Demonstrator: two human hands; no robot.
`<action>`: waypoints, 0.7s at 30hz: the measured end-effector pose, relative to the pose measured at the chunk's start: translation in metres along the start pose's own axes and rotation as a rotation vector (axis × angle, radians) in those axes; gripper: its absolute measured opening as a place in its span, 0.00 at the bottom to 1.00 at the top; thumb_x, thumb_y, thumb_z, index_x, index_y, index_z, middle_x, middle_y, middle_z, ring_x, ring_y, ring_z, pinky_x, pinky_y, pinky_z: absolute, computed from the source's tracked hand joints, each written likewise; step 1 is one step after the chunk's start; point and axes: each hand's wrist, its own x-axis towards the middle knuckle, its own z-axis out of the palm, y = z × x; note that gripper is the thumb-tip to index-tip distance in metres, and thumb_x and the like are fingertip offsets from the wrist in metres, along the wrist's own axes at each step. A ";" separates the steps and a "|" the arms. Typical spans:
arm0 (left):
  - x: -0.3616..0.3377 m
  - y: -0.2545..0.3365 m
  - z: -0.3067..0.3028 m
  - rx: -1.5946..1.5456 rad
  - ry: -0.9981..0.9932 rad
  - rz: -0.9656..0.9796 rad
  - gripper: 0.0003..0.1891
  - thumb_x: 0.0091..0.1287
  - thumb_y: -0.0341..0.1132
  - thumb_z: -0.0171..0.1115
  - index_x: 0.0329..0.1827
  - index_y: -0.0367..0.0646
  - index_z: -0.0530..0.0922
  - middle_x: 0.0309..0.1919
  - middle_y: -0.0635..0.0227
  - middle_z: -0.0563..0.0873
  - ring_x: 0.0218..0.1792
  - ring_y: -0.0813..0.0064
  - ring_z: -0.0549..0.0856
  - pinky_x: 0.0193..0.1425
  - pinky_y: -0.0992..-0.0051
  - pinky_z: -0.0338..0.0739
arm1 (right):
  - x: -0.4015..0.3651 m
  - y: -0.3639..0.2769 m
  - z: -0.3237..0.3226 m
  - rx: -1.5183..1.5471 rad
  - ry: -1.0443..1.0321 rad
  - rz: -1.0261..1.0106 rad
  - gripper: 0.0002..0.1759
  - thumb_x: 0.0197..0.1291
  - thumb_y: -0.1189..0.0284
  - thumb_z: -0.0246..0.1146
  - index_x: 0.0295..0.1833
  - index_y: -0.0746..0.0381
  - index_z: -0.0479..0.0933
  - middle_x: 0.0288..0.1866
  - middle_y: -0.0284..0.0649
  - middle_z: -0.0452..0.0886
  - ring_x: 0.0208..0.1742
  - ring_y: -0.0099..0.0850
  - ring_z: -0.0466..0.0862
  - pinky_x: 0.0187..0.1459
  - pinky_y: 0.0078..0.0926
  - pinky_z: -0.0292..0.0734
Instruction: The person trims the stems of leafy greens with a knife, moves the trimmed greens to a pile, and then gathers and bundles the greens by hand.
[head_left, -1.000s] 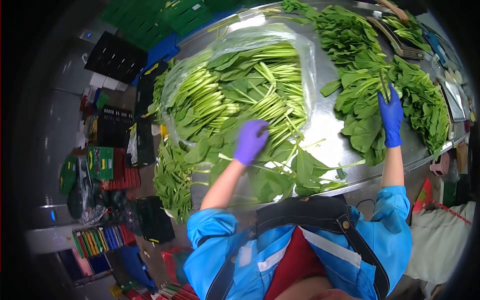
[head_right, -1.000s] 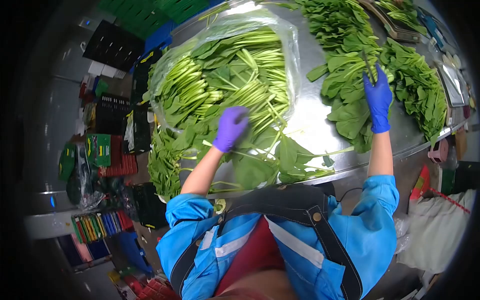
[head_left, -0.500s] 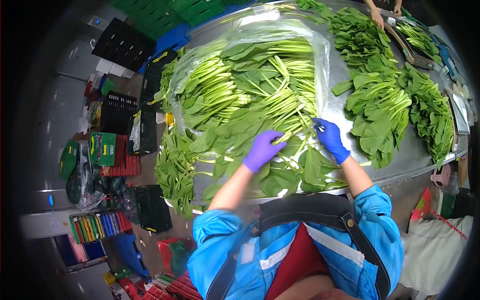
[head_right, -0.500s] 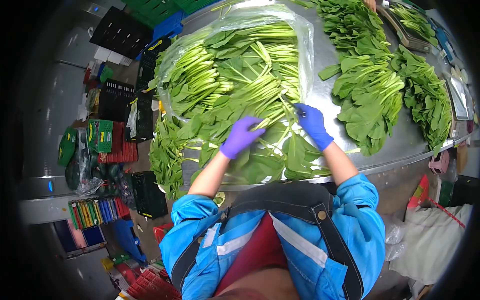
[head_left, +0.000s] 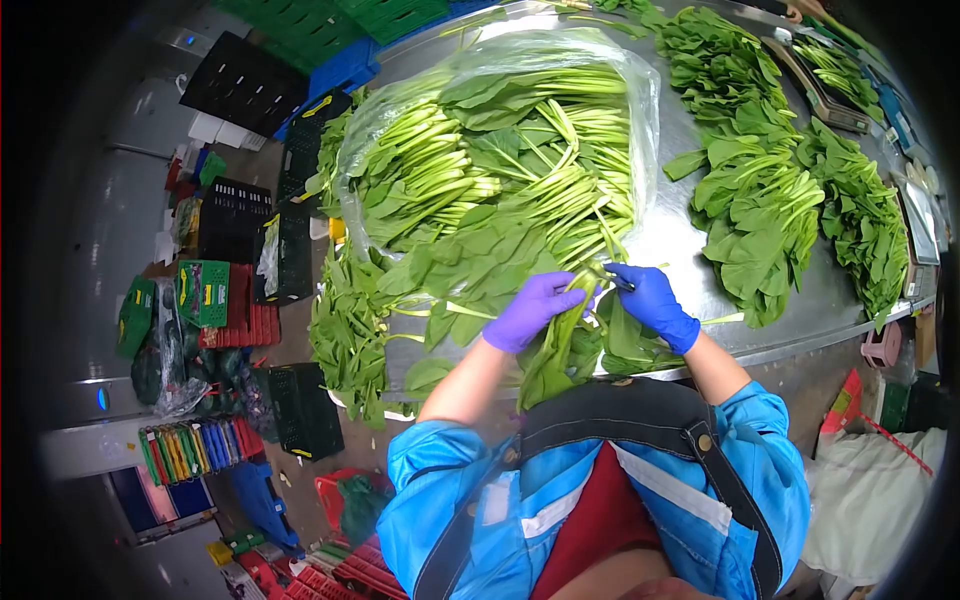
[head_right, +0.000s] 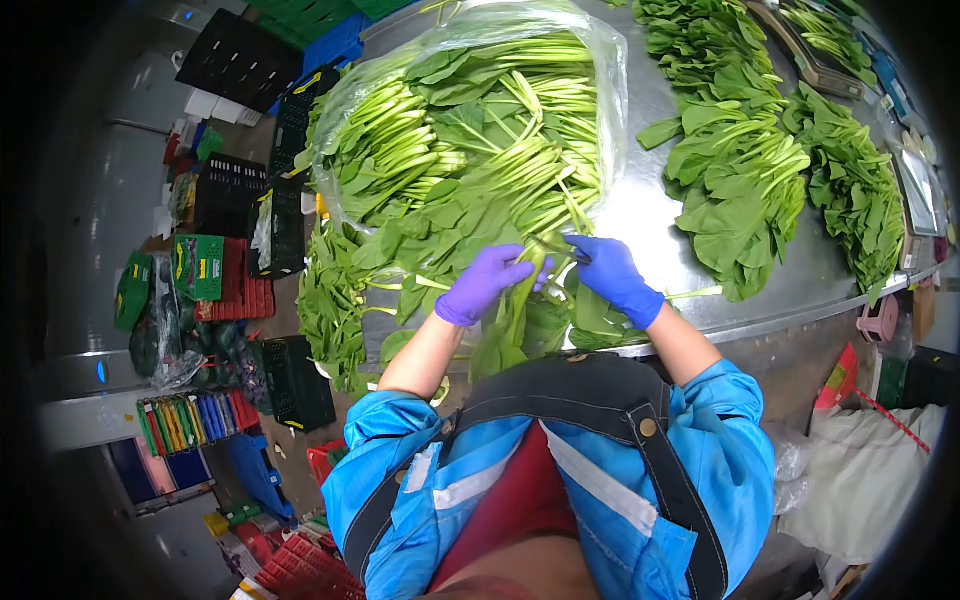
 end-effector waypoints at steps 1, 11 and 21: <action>-0.002 -0.003 -0.003 -0.037 0.057 0.018 0.16 0.64 0.34 0.63 0.50 0.33 0.79 0.39 0.67 0.84 0.39 0.81 0.80 0.48 0.79 0.74 | -0.001 0.002 -0.002 -0.001 -0.001 -0.007 0.22 0.52 0.77 0.61 0.55 0.55 0.78 0.32 0.46 0.83 0.31 0.43 0.83 0.34 0.34 0.78; 0.005 -0.012 -0.018 0.276 0.287 0.077 0.15 0.54 0.31 0.71 0.41 0.34 0.80 0.34 0.68 0.84 0.32 0.84 0.80 0.37 0.82 0.75 | 0.006 -0.032 -0.024 0.668 -0.366 0.364 0.15 0.55 0.69 0.68 0.48 0.62 0.81 0.26 0.28 0.80 0.18 0.12 0.66 0.22 0.12 0.60; 0.013 -0.029 -0.004 1.000 0.247 0.371 0.47 0.50 0.48 0.73 0.71 0.40 0.59 0.71 0.45 0.55 0.74 0.51 0.51 0.73 0.62 0.51 | 0.002 -0.038 -0.021 0.858 -0.333 0.432 0.14 0.52 0.73 0.69 0.46 0.62 0.81 0.26 0.25 0.78 0.18 0.12 0.69 0.19 0.10 0.61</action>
